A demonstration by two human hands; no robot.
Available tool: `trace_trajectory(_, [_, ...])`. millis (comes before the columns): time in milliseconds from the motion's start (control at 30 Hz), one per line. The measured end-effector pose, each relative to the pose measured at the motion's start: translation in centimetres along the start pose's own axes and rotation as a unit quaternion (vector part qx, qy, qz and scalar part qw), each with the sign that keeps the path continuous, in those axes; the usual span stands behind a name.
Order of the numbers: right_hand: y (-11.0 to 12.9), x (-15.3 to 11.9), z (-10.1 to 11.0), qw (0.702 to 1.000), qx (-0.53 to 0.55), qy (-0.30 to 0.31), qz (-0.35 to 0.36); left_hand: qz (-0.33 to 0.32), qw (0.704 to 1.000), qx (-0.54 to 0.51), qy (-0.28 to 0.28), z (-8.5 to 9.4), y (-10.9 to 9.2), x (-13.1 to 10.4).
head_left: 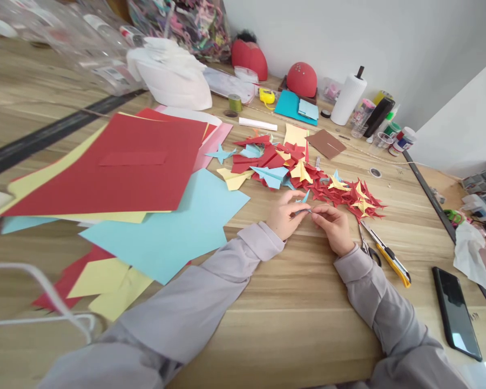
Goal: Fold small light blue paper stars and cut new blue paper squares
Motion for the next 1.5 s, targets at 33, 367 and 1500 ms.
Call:
trace_trajectory(33, [0.0, 0.0, 0.0, 1.0, 0.003, 0.002, 0.001, -0.001, 1.0, 0.002, -0.002, 0.0, 0.0, 0.0])
trace_trajectory(367, [-0.1, 0.0, -0.1, 1.0, 0.017, -0.012, -0.011, -0.006, 1.0, 0.006, -0.004, 0.1, -0.2, 0.1])
trace_trajectory(1500, [-0.4, -0.7, -1.0, 0.989, 0.103, -0.054, -0.095, -0.098, 0.993, 0.056, -0.028, 0.5, -1.2, -0.1])
Point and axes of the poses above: each hand's wrist, its own x-axis towards the middle knuckle, its own z-axis out of the back of the hand, y = z × x, the point moved 5 cm from there along x, towards the middle knuckle, and after that the axes turned 2 degrees about -y, right-handed, at the moved point
